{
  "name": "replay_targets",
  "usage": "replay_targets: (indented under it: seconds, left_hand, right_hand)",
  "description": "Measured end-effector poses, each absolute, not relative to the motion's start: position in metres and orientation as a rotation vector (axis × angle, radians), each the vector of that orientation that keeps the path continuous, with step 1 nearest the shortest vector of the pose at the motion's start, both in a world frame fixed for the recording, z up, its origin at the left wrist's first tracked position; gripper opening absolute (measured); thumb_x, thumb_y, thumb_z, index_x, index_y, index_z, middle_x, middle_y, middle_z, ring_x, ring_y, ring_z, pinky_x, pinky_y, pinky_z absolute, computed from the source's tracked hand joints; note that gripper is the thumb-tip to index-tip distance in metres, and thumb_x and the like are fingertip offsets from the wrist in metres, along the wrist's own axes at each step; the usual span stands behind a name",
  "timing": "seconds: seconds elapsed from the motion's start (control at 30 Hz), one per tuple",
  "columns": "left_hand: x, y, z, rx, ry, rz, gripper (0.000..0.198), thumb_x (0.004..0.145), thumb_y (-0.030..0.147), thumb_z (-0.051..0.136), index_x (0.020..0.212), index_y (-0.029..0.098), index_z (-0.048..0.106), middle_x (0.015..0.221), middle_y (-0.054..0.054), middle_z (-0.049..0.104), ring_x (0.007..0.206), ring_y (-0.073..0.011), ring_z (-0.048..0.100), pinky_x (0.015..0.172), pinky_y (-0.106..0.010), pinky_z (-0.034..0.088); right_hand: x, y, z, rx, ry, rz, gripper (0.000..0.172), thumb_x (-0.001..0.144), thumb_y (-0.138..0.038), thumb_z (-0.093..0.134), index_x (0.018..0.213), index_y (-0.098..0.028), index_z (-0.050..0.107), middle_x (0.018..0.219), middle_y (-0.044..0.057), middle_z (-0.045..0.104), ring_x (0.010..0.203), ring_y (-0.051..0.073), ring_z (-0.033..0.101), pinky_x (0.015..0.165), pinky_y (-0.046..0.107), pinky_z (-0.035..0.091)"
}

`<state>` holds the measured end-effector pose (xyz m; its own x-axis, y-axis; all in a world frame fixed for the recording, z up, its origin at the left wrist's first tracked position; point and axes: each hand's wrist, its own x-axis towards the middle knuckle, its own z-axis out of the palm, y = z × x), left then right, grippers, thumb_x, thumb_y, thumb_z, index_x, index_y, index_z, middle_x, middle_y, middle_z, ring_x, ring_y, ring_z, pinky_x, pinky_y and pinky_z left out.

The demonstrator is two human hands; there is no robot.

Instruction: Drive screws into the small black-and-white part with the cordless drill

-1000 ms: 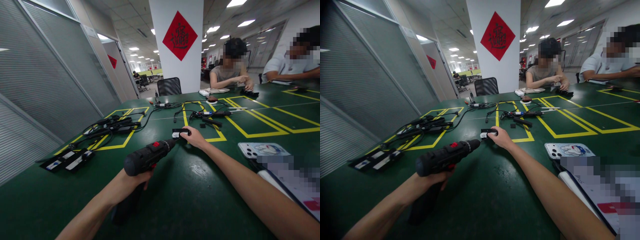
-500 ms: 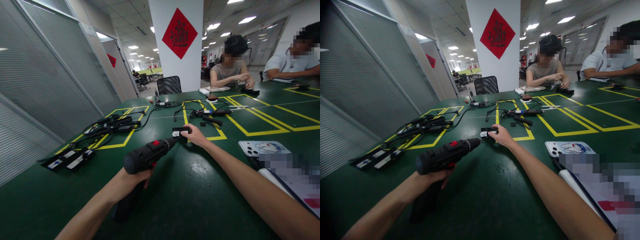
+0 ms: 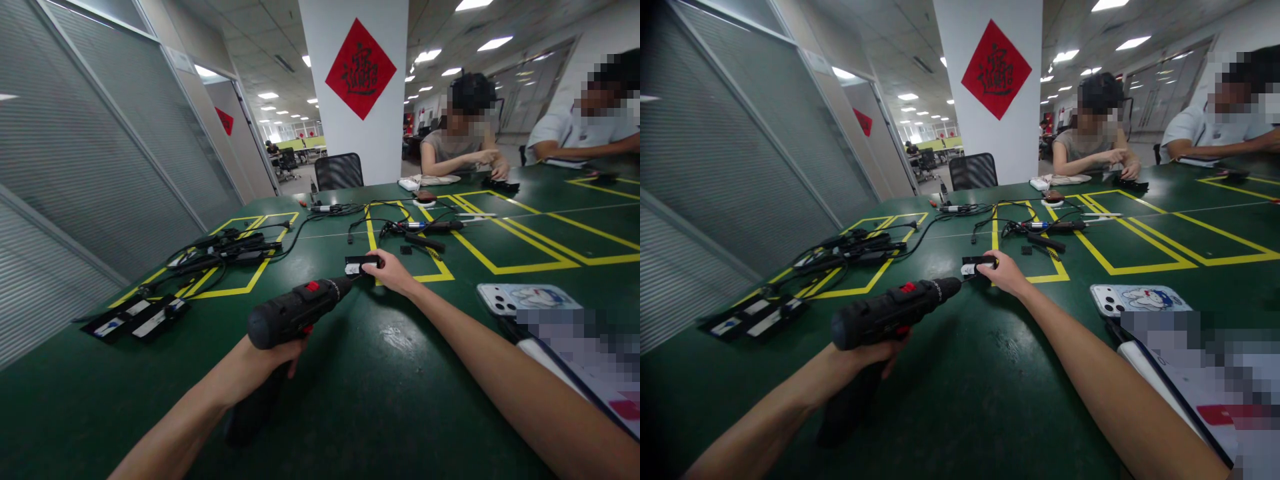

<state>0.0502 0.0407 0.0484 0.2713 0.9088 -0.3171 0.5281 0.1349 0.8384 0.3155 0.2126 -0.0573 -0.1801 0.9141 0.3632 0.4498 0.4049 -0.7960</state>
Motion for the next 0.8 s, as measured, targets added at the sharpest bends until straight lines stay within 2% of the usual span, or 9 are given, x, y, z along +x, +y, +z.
replay_targets:
  seconds: [0.27,0.4,0.8]
  left_hand:
    - [0.0519,0.0414,0.0507,1.473,1.386,0.487,0.028,0.077,0.024,0.056,0.104,0.016,0.054,0.078,-0.002,0.061,0.065,-0.0167,0.058,0.065,-0.032,0.046]
    - [0.0499,0.0413,0.0489,1.507,1.377,0.478,0.025,0.079,0.025,0.054,0.102,0.015,0.054,0.071,-0.001,0.06,0.064,-0.017,0.057,0.066,-0.032,0.045]
    - [0.0519,0.0408,0.0497,1.493,1.376,0.493,0.027,0.078,0.025,0.057,0.103,0.016,0.052,0.074,0.0,0.059,0.063,-0.0161,0.057,0.063,-0.031,0.042]
  right_hand:
    - [0.3155,0.2117,-0.0568,-1.189,-1.805,0.663,0.042,0.076,-0.043,0.06,0.109,-0.017,0.061,0.093,0.005,0.065,0.075,0.015,0.058,0.067,0.026,0.044]
    - [0.315,0.2118,-0.0571,-1.205,-1.807,0.648,0.043,0.076,-0.043,0.061,0.109,-0.017,0.061,0.092,0.005,0.065,0.074,0.015,0.057,0.066,0.026,0.044]
    - [0.3145,0.2126,-0.058,-1.192,-1.806,0.653,0.041,0.076,-0.044,0.06,0.107,-0.017,0.061,0.093,0.005,0.065,0.074,0.016,0.058,0.066,0.026,0.044]
